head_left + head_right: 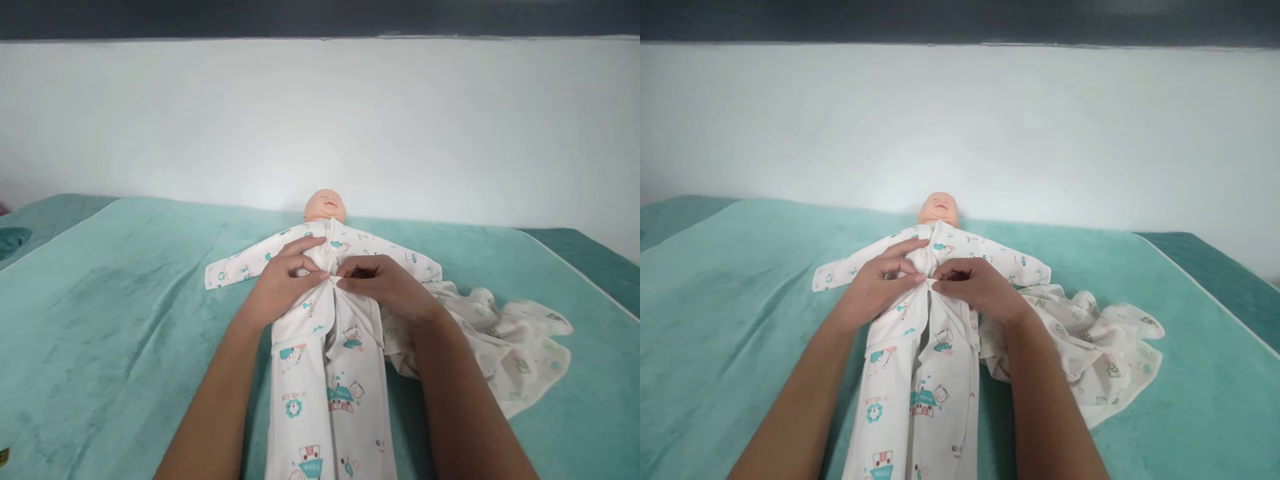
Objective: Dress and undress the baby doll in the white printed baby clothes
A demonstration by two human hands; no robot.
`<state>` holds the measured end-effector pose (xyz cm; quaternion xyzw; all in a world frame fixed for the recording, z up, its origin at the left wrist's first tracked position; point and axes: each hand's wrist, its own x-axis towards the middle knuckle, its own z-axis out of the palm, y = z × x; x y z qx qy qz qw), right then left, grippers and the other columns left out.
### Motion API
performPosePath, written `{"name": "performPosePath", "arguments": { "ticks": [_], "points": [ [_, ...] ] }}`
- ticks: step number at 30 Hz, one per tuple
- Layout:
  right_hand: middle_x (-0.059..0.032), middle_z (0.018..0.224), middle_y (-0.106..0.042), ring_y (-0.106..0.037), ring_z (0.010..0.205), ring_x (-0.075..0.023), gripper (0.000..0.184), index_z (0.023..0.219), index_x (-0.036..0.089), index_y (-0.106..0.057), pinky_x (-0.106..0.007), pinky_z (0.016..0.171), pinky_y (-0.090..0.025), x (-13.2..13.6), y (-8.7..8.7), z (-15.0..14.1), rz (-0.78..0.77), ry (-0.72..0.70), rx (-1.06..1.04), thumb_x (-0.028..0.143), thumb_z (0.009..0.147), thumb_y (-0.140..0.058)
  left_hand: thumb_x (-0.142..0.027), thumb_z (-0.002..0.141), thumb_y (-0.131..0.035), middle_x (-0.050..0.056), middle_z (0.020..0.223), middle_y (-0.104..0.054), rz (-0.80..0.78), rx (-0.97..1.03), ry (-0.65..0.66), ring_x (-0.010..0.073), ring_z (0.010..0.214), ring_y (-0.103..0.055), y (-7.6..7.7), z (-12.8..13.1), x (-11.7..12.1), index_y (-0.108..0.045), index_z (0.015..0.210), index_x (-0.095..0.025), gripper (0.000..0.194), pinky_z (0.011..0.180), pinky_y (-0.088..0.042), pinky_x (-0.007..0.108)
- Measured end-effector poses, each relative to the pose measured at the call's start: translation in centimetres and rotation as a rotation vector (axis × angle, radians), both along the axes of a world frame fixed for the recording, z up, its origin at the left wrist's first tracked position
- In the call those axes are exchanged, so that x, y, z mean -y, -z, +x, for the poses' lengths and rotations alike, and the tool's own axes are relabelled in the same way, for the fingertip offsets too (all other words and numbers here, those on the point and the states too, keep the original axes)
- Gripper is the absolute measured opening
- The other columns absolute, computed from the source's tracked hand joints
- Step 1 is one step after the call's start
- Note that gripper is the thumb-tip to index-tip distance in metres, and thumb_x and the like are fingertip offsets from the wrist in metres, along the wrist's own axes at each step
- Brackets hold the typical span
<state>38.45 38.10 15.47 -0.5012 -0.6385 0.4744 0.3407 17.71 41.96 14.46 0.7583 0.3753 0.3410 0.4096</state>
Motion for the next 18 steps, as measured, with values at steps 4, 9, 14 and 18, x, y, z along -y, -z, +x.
{"name": "performPosePath", "arguments": {
  "ticks": [4,9,14,18],
  "points": [
    [0.0007,0.072,-0.052,-0.041,0.063,-0.0111,0.029,0.082,0.019,-0.067,-0.026,0.056,-0.033,-0.3,0.3,0.0,0.004,0.003,-0.01,0.048,0.078,-0.065,-0.041,0.08,-0.067,-0.005,0.15,-0.043,0.046,-0.113,0.118,0.0277,0.146,-0.024,-0.7,-0.2,0.4,-0.071,0.083,-0.028,0.014,0.116,-0.028,0.053],
    [0.002,0.07,-0.051,-0.04,0.062,-0.0107,0.028,0.079,0.019,-0.066,-0.027,0.058,-0.033,-0.2,0.3,-0.2,-0.008,0.007,0.02,0.047,0.079,-0.064,-0.027,0.08,-0.065,-0.006,0.15,-0.041,0.108,-0.158,0.108,0.0255,0.146,-0.024,-0.5,0.1,0.3,-0.067,0.085,-0.027,0.006,0.117,-0.028,0.051],
    [0.0017,0.071,-0.049,-0.041,0.065,-0.011,0.02,0.075,0.018,-0.059,-0.026,0.06,-0.033,-0.2,0.1,-0.2,0.026,-0.019,0.012,0.037,0.079,-0.063,-0.019,0.079,-0.06,-0.006,0.146,-0.047,0.12,-0.104,0.075,0.0233,0.143,-0.029,0.1,0.4,0.1,-0.067,0.084,-0.026,0.011,0.117,-0.028,0.049],
    [0.0015,0.071,-0.051,-0.042,0.065,-0.0107,0.016,0.074,0.018,-0.058,-0.025,0.058,-0.032,-0.2,0.0,-0.1,0.007,-0.064,0.031,0.033,0.078,-0.061,-0.019,0.079,-0.058,-0.005,0.144,-0.049,0.096,-0.048,0.041,0.0231,0.142,-0.032,0.3,0.5,0.1,-0.068,0.085,-0.027,0.014,0.115,-0.031,0.048]
  ]
}}
